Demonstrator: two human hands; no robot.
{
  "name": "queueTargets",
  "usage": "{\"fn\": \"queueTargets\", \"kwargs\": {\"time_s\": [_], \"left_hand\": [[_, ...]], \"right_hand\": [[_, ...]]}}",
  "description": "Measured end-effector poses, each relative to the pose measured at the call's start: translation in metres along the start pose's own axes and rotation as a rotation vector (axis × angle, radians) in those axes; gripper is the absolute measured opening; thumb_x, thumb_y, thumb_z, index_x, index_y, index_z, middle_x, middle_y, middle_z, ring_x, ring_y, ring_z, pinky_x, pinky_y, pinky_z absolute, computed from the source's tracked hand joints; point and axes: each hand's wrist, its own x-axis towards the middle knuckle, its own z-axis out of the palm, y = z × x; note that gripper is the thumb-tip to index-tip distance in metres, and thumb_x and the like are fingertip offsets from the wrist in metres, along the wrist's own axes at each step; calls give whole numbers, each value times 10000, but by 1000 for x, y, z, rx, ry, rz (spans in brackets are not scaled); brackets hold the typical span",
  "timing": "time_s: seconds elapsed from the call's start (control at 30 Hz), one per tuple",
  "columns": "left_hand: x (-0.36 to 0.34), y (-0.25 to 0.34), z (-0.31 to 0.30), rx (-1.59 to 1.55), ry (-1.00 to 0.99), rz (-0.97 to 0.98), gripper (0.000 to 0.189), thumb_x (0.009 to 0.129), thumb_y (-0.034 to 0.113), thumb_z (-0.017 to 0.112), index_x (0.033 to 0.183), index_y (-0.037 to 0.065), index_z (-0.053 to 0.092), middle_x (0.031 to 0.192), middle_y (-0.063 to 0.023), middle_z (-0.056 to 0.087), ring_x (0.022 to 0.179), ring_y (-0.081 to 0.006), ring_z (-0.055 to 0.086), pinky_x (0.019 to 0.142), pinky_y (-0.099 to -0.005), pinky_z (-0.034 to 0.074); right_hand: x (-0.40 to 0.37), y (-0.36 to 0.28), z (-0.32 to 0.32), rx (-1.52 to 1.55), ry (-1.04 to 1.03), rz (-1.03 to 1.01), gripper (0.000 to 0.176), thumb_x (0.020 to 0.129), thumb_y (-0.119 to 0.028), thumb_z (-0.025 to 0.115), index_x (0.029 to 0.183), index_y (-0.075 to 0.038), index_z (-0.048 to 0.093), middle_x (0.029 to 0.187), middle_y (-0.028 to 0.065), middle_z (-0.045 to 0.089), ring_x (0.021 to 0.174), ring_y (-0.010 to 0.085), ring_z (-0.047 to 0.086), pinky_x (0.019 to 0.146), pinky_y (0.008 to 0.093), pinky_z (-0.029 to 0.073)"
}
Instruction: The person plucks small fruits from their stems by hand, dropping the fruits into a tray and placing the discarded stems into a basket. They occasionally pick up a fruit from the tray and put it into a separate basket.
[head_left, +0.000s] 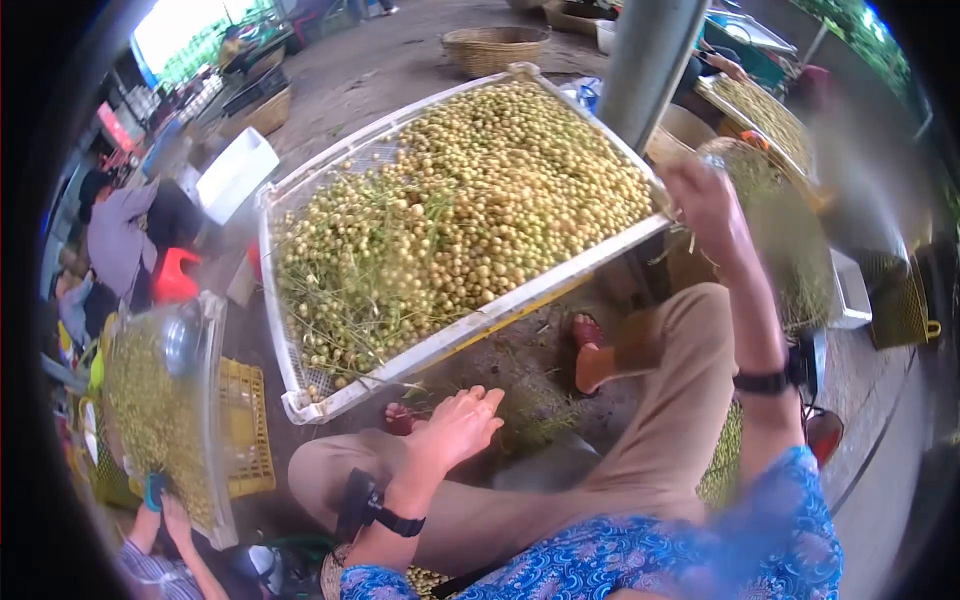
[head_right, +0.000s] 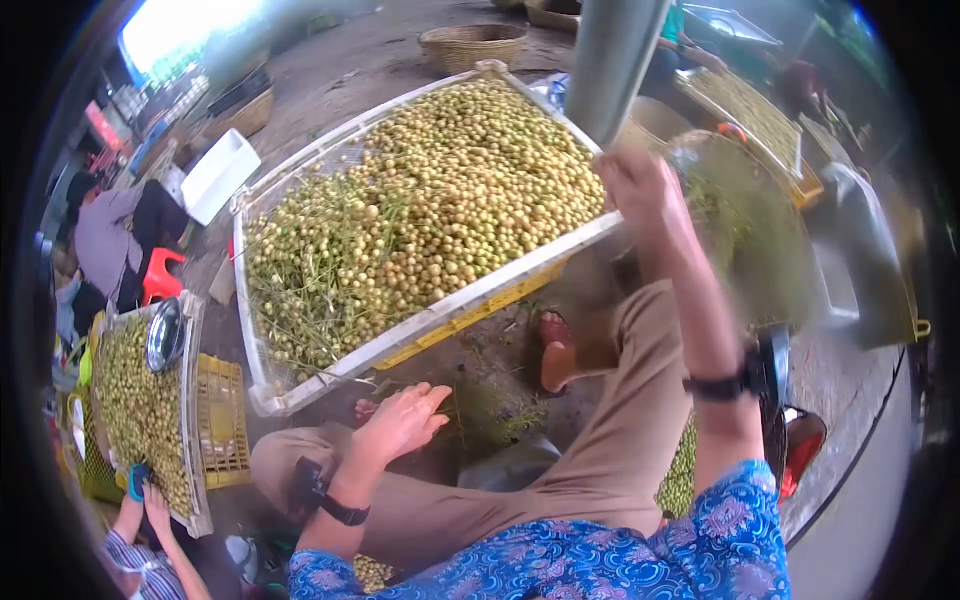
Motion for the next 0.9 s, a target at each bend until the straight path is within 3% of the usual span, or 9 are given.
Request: {"fn": "queueTargets", "kwargs": {"time_s": [0.13,0.2,0.3,0.33,0.4,0.47,0.63,0.77,0.9], "left_hand": [[-19,-11,-33,15,58,-22,381,760,157,577,1102,40,458,955,-174,538,874,-345,543,739,-410,452],[-23,-19,-47,17,81,-42,377,748,144,586,1090,30,476,960,-164,541,865,-327,550,735,-395,458],[-23,-37,-65,-34,271,-24,314,744,120,587,1032,7,532,1015,-167,525,919,-324,534,769,-378,461],[-18,-43,-71,-44,268,-30,314,744,120,587,1032,7,532,1015,-167,525,919,-324,534,769,-378,461],[-1,-55,-87,88,428,-8,290,751,106,575,1019,1,537,1104,-170,483,1008,-339,492,832,-386,440],[26,-66,-101,138,618,13,296,754,90,570,1032,-4,532,1192,-172,427,1112,-349,415,927,-389,373],[112,-117,-114,355,784,-145,476,821,186,497,1265,100,350,1280,-121,376,1230,-345,275,997,-512,210],[145,-159,-111,221,621,-383,515,832,238,471,1304,134,293,1306,-96,361,1244,-334,257,971,-575,182],[122,-153,-135,214,535,-486,547,741,137,541,1254,106,354,1233,-136,432,1149,-288,393,973,-529,245]], "right_hand": [[139,15,81,-402,77,-388,503,800,-402,520,1145,-37,490,1162,190,482,1084,277,456,927,367,351],[155,9,122,-599,15,-260,590,776,-477,519,1189,-61,460,1274,186,383,1188,313,347,995,386,272],[115,-32,181,-204,-206,-304,403,820,-356,527,1093,-61,533,1080,159,553,1006,259,531,923,370,392],[103,-46,201,-80,-569,-132,320,861,-298,480,1028,-34,547,972,141,591,888,249,576,821,354,471],[73,-62,240,39,-795,171,282,891,-249,424,900,4,547,840,136,603,640,220,601,634,304,526],[66,-51,286,-18,-737,124,241,839,-196,475,888,31,538,809,158,607,614,209,615,567,297,517],[66,-57,329,716,-532,604,206,835,-219,504,853,-13,513,692,87,565,459,154,554,357,270,439],[79,-59,341,1041,-540,827,144,777,-170,617,794,-63,521,580,19,484,387,96,446,316,228,357],[74,-78,325,1205,-617,539,87,750,-77,618,760,-94,533,525,-32,473,382,54,376,319,198,247]]}}
